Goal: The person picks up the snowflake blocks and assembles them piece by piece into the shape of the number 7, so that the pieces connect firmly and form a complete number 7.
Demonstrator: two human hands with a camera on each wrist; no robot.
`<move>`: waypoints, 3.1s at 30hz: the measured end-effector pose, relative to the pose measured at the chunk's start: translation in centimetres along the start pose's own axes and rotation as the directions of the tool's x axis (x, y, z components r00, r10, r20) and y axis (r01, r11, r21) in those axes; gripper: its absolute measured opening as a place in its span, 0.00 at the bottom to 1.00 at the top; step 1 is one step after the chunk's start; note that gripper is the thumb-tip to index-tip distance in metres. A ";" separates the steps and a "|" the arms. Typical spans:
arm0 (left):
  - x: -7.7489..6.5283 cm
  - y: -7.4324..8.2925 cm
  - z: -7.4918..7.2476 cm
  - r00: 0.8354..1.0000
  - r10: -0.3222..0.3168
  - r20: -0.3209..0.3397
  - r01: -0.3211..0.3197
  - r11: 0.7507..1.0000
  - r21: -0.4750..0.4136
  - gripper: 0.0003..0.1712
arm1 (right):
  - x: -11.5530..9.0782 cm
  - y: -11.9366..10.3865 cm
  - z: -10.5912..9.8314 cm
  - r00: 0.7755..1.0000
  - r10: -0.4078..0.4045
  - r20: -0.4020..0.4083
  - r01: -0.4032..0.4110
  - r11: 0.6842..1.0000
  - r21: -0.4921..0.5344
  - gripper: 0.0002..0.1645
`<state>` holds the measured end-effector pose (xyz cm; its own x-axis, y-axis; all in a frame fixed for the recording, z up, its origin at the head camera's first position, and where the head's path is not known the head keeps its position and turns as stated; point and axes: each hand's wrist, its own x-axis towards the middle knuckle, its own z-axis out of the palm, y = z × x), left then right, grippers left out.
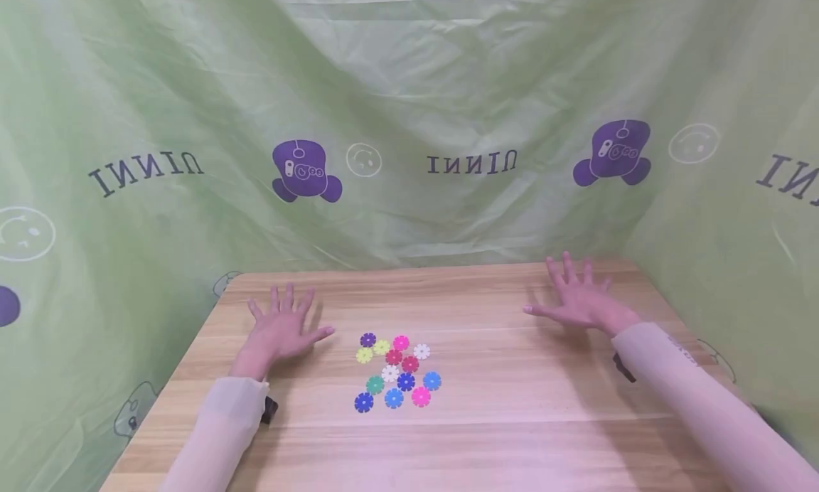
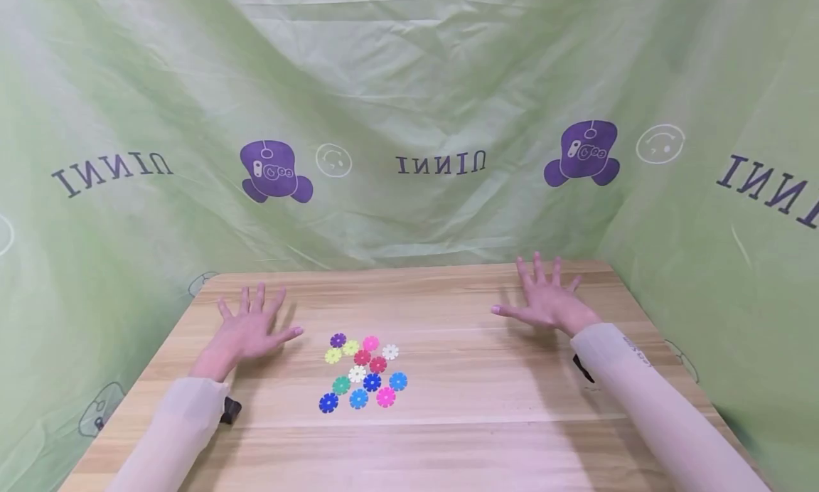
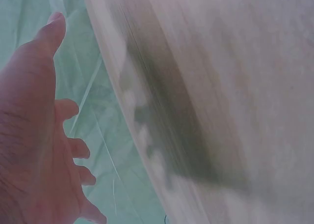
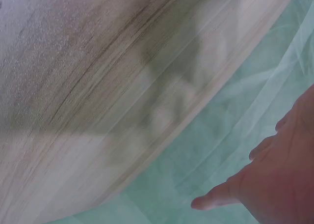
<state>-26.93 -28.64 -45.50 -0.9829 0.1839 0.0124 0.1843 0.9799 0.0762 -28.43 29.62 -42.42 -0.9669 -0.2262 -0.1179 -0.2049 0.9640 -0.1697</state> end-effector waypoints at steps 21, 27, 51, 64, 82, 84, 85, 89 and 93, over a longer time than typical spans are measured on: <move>-0.7 3.9 0.0 0.994 0.105 -0.008 -0.103 0.953 -0.284 0.34 | 0.1 -6.6 0.5 0.949 -0.287 -0.133 0.305 0.942 0.142 0.43; -1.2 5.9 0.1 0.989 0.148 0.003 -0.133 0.898 -0.420 0.17 | 0.5 -9.9 1.4 0.912 -0.393 -0.115 0.408 0.894 0.185 0.31; -2.2 7.6 1.4 0.992 0.097 0.079 -0.035 0.822 -0.568 0.18 | 2.0 -18.1 6.4 0.912 -0.406 -0.058 0.395 0.830 0.394 0.19; -2.0 7.7 1.9 0.986 0.141 0.084 -0.067 0.816 -0.574 0.20 | 2.6 -19.4 7.3 0.903 -0.430 -0.020 0.398 0.816 0.419 0.21; -2.0 8.5 2.8 0.993 0.072 0.096 -0.008 0.837 -0.548 0.14 | 2.9 -20.4 7.4 0.920 -0.391 0.021 0.350 0.844 0.406 0.13; -2.0 8.5 2.8 0.993 0.059 0.107 0.009 0.836 -0.549 0.14 | 3.0 -20.5 7.4 0.924 -0.382 0.024 0.339 0.846 0.412 0.11; -2.0 8.5 2.7 0.992 0.052 0.116 0.021 0.834 -0.552 0.14 | 3.0 -20.6 7.4 0.925 -0.379 0.027 0.335 0.847 0.412 0.10; -2.1 8.6 2.6 0.990 0.036 0.136 0.049 0.818 -0.573 0.15 | 2.8 -20.9 7.1 0.927 -0.370 0.057 0.321 0.866 0.384 0.08; -2.2 8.6 2.6 0.990 0.038 0.133 0.047 0.810 -0.585 0.16 | 2.7 -21.1 6.9 0.927 -0.367 0.078 0.321 0.884 0.340 0.09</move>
<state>-23.17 -20.40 -47.45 -0.9662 0.2296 -0.1170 0.1018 0.7571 0.6453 -25.70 7.71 -45.96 -0.8092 -0.5745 -0.1235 -0.4399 0.7316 -0.5208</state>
